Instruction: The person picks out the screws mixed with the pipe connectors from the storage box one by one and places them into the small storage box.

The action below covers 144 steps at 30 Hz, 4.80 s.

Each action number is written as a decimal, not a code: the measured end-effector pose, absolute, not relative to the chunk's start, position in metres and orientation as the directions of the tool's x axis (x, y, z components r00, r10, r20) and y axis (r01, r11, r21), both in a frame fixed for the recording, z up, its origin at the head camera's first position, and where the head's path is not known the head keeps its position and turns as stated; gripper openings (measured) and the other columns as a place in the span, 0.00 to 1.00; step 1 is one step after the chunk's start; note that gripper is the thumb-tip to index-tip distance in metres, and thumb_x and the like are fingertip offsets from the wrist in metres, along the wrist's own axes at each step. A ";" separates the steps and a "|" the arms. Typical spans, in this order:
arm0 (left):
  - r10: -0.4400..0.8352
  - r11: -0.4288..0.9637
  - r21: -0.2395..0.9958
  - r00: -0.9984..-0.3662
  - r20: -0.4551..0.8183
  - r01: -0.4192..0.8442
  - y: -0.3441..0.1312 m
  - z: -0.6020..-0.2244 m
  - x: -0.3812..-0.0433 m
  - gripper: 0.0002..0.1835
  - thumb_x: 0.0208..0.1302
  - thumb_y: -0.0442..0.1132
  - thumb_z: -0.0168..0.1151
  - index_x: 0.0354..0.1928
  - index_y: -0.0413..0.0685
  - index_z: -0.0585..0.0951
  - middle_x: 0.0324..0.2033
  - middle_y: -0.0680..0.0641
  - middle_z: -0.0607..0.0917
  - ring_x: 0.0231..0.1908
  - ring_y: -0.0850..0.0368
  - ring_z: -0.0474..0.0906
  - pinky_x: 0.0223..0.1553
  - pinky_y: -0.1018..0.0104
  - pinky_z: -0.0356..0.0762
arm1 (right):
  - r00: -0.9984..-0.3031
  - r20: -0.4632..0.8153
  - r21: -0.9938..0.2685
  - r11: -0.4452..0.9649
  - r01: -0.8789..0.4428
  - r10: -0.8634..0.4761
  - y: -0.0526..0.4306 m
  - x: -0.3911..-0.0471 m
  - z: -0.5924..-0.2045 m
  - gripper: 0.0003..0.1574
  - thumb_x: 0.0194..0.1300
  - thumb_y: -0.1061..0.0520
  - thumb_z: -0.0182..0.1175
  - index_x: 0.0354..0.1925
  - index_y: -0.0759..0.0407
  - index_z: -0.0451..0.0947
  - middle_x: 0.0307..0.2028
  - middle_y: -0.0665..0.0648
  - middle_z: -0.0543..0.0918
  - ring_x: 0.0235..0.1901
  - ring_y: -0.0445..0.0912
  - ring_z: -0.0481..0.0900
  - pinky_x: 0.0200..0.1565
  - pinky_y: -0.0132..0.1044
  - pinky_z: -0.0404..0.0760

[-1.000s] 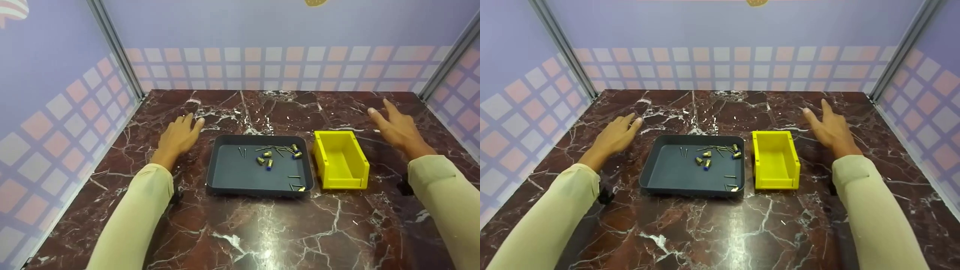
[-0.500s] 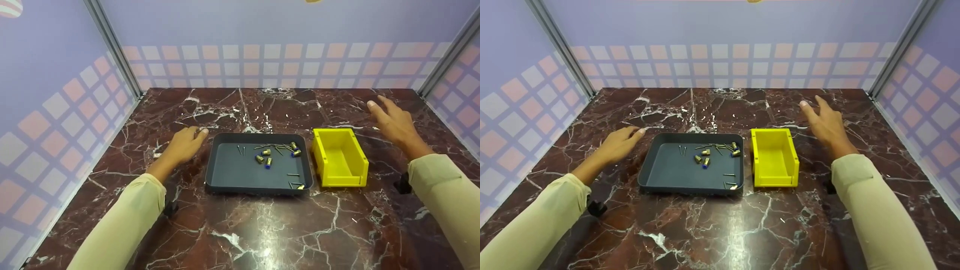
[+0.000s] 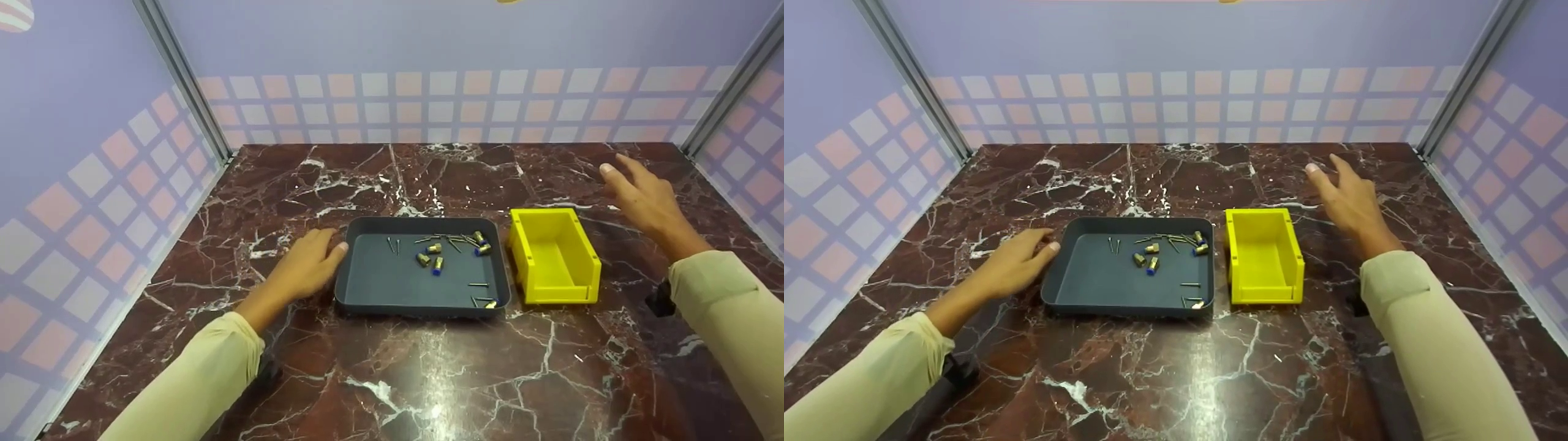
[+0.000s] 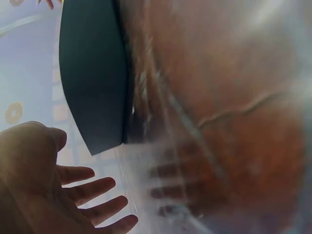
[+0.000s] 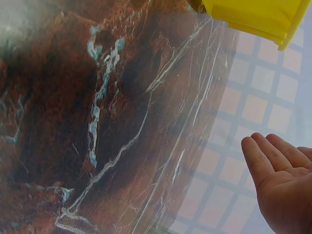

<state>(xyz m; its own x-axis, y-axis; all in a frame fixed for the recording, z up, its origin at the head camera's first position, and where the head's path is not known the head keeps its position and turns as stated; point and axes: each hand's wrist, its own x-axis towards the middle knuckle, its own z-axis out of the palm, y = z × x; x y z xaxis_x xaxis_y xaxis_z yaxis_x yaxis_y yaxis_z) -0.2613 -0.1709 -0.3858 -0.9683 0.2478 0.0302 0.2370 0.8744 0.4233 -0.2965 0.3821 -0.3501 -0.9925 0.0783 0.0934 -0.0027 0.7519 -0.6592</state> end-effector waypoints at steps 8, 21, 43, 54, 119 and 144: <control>0.298 0.850 0.438 -0.953 0.060 0.293 -0.170 -0.395 -0.250 0.32 0.81 0.52 0.45 0.76 0.37 0.64 0.70 0.33 0.71 0.70 0.32 0.67 0.73 0.38 0.63 | -0.992 0.094 -0.653 0.757 -0.002 0.079 0.382 -0.297 -0.351 0.57 0.71 0.19 0.33 0.83 0.47 0.38 0.70 0.76 0.69 0.65 0.74 0.70 0.63 0.75 0.68; 0.344 0.843 0.415 -0.936 0.074 0.342 -0.171 -0.398 -0.242 0.31 0.81 0.50 0.45 0.77 0.41 0.63 0.70 0.36 0.72 0.71 0.35 0.68 0.74 0.39 0.62 | -0.995 0.099 -0.769 0.637 -0.058 0.028 0.371 -0.290 -0.343 0.51 0.75 0.23 0.33 0.83 0.46 0.43 0.75 0.68 0.64 0.70 0.66 0.69 0.65 0.57 0.73; 0.351 0.835 0.422 -0.932 0.084 0.353 -0.170 -0.407 -0.237 0.31 0.82 0.48 0.44 0.78 0.39 0.59 0.71 0.33 0.71 0.70 0.34 0.69 0.73 0.40 0.65 | -0.990 0.112 -0.976 0.177 -0.125 -0.084 0.306 -0.272 -0.324 0.46 0.77 0.33 0.50 0.77 0.61 0.59 0.70 0.74 0.70 0.55 0.46 0.86 0.54 0.34 0.85; 0.356 0.834 0.420 -0.931 0.083 0.357 -0.169 -0.406 -0.238 0.31 0.82 0.48 0.44 0.78 0.39 0.59 0.71 0.33 0.71 0.70 0.33 0.69 0.72 0.39 0.65 | -0.974 0.063 -0.998 -0.033 -0.057 -0.220 0.265 -0.264 -0.322 0.26 0.77 0.48 0.58 0.59 0.68 0.74 0.46 0.59 0.89 0.48 0.55 0.89 0.53 0.44 0.87; 0.365 0.831 0.415 -0.926 0.092 0.369 -0.170 -0.405 -0.240 0.31 0.82 0.47 0.44 0.78 0.39 0.59 0.71 0.33 0.72 0.70 0.35 0.69 0.72 0.39 0.66 | -0.949 -0.258 -0.966 0.035 0.256 -0.183 0.103 -0.285 -0.367 0.29 0.66 0.58 0.65 0.60 0.74 0.75 0.55 0.77 0.82 0.53 0.65 0.85 0.50 0.45 0.88; 0.353 0.838 0.416 -0.932 0.079 0.353 -0.171 -0.405 -0.240 0.31 0.82 0.48 0.44 0.79 0.40 0.59 0.71 0.35 0.72 0.70 0.36 0.69 0.72 0.39 0.66 | -0.958 -0.286 -0.940 0.201 0.277 -0.019 0.080 -0.301 -0.368 0.27 0.59 0.61 0.71 0.54 0.72 0.78 0.45 0.74 0.87 0.39 0.58 0.91 0.39 0.41 0.91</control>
